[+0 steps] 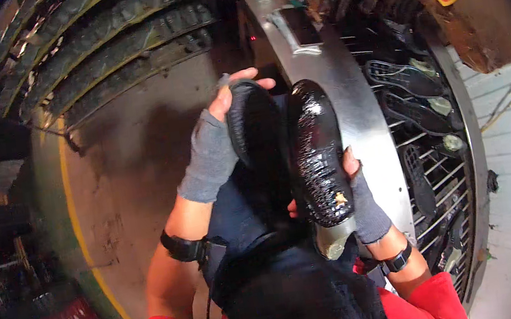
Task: Polishing and inspecting finished dress shoes in a manufacturing facility.
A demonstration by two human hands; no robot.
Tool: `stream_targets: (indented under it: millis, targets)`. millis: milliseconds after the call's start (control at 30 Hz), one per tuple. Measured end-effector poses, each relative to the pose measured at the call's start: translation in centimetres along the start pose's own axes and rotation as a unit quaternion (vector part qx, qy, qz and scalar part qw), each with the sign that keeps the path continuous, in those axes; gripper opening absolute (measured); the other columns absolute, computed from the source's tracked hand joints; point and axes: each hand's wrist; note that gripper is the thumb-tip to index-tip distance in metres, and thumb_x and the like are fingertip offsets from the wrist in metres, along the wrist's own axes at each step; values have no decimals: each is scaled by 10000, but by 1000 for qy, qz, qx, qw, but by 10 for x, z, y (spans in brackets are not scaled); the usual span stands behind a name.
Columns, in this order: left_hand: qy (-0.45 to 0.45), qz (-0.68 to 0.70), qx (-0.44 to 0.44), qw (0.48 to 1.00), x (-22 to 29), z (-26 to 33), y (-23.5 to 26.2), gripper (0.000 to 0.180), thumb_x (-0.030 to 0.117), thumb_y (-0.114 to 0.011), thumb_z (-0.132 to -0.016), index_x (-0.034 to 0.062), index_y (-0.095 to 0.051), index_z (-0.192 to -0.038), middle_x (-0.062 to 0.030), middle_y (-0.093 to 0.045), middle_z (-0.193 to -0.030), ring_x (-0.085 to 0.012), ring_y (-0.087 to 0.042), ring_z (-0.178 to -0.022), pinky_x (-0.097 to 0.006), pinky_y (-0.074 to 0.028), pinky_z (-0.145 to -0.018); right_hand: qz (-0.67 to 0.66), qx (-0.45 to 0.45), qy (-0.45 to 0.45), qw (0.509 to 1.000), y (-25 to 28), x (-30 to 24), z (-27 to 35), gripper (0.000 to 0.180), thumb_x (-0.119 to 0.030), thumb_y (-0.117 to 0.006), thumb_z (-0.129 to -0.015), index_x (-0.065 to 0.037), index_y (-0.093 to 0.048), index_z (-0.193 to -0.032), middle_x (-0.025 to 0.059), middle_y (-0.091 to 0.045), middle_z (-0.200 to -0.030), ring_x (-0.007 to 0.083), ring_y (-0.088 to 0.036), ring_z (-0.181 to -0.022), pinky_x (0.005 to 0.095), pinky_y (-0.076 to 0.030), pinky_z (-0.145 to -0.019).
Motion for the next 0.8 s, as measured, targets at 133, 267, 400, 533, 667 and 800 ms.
stream_targets:
  millis: [133, 267, 400, 533, 667, 800]
  targets:
    - [-22, 1, -63, 998, 5, 15, -1, 758, 625, -362, -1090, 47, -384, -1580, -221, -631, -1399, -264, -680, -1161, -410, -568, -1029, 44, 22, 30, 998, -8, 28, -19, 725, -609, -549, -1037, -44, -503, -1488, 126, -679, -1332, 233, -717, -1123, 384, -608, -983]
    - [19, -34, -56, 998, 6, 24, -7, 763, 623, -347, -1095, 42, -398, -1588, -208, -634, -1406, -256, -677, -1175, -400, -572, -1019, 44, -13, 5, 999, 3, 32, -14, 732, -604, -575, -1028, -46, -503, -1495, 110, -676, -1339, 216, -712, -1122, 382, -603, -985]
    - [12, -30, -60, 998, 9, 26, -4, 780, 627, -350, -1092, 20, -407, -1579, -189, -645, -1400, -248, -680, -1171, -390, -571, -1015, 72, -4, 13, 997, -9, 26, -17, 711, -597, -573, -1033, -46, -514, -1479, 111, -683, -1319, 222, -725, -1086, 381, -612, -960]
    - [25, -23, -67, 997, 11, 28, -10, 785, 630, -340, -1093, 12, -413, -1571, -185, -650, -1394, -237, -683, -1163, -382, -569, -1015, 55, 10, 8, 998, -6, 28, -18, 699, -589, -571, -1038, -49, -517, -1478, 112, -688, -1304, 222, -727, -1075, 381, -619, -946]
    - [18, -41, -77, 996, 14, 30, -17, 796, 642, -310, -1094, 11, -417, -1567, -178, -651, -1393, -225, -683, -1158, -376, -566, -1018, 69, 16, 36, 997, -8, 27, -18, 692, -580, -576, -1039, -51, -514, -1480, 116, -687, -1305, 221, -727, -1078, 379, -624, -935]
    - [21, -18, -81, 996, 13, 36, -18, 874, 681, -490, -1026, 10, -385, -1577, -172, -622, -1426, -229, -654, -1214, -382, -530, -1063, 66, 8, 14, 998, -5, 26, -13, 724, -601, -587, -1024, -44, -514, -1481, 117, -687, -1311, 226, -723, -1088, 381, -614, -956]
Point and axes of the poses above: each hand's wrist, its own z-axis away from the middle knuckle, its own y-axis out of the back of the hand, x = y × z
